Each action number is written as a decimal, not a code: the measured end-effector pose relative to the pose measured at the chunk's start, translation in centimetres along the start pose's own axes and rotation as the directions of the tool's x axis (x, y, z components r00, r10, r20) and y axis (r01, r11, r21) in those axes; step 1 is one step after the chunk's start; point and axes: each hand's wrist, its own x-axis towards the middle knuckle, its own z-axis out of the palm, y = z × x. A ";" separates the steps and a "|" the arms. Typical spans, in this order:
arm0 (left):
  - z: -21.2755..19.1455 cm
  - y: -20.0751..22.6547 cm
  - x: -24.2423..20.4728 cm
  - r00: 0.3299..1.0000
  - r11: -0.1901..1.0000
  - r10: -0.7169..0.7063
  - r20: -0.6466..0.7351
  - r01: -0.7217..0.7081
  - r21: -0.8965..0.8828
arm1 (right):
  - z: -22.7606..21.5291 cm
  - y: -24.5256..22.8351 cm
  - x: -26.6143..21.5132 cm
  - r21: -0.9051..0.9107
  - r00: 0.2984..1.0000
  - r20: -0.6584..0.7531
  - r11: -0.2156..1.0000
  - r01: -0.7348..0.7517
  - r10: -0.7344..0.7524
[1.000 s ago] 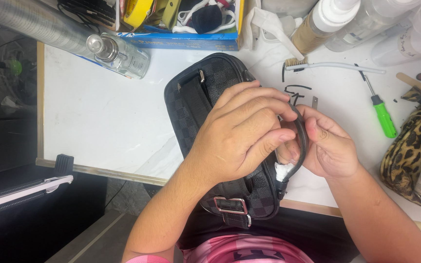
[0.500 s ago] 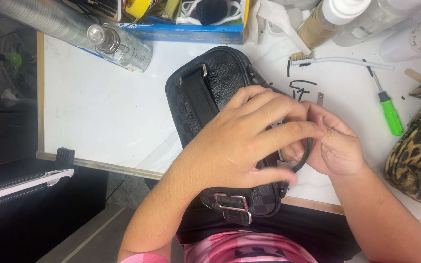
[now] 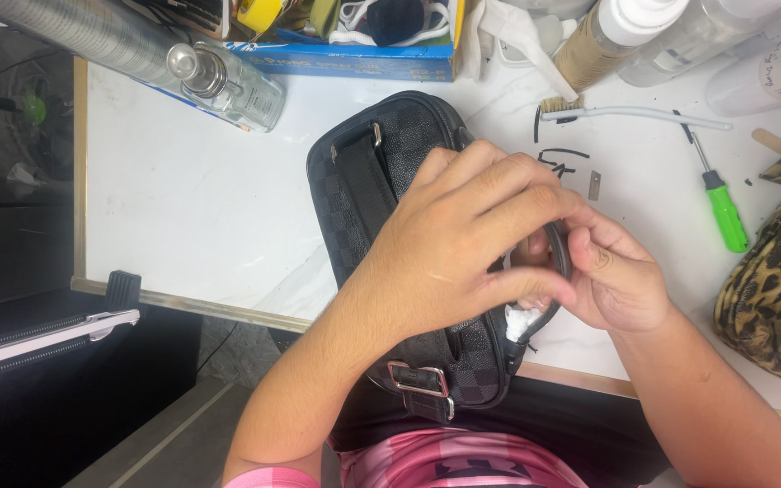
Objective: The person is repairing a black checkered bag by hand. They use a small metal tool to carefully peel away and remove small black plastic or rubber fragments from the bag's handle and strap area. The person works methodically, picking off debris and placing it on the white work surface.
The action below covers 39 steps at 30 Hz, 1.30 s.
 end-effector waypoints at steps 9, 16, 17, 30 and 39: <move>-0.1 -0.6 0.0 0.983 0.992 -0.030 -0.182 0.051 0.111 | 1.7 -0.8 0.7 0.023 0.980 0.193 0.999 0.033 -0.037; -0.4 -1.0 -0.3 0.898 0.965 -0.152 -0.412 0.226 0.136 | 2.1 -1.0 0.7 0.035 0.988 0.152 0.999 0.013 -0.019; -0.5 -1.0 -0.3 0.897 0.968 -0.161 -0.412 0.225 0.112 | 2.1 -1.0 0.7 0.035 0.988 0.153 0.999 0.018 -0.023; -1.3 -0.9 0.5 0.945 0.964 -0.140 -0.295 0.198 0.176 | 1.8 -0.7 0.5 0.035 0.992 0.123 0.999 0.022 -0.026; -0.7 -2.3 0.2 0.941 0.957 -0.202 -0.272 0.249 0.149 | 1.6 -0.7 0.5 0.065 0.984 0.177 0.998 0.011 -0.023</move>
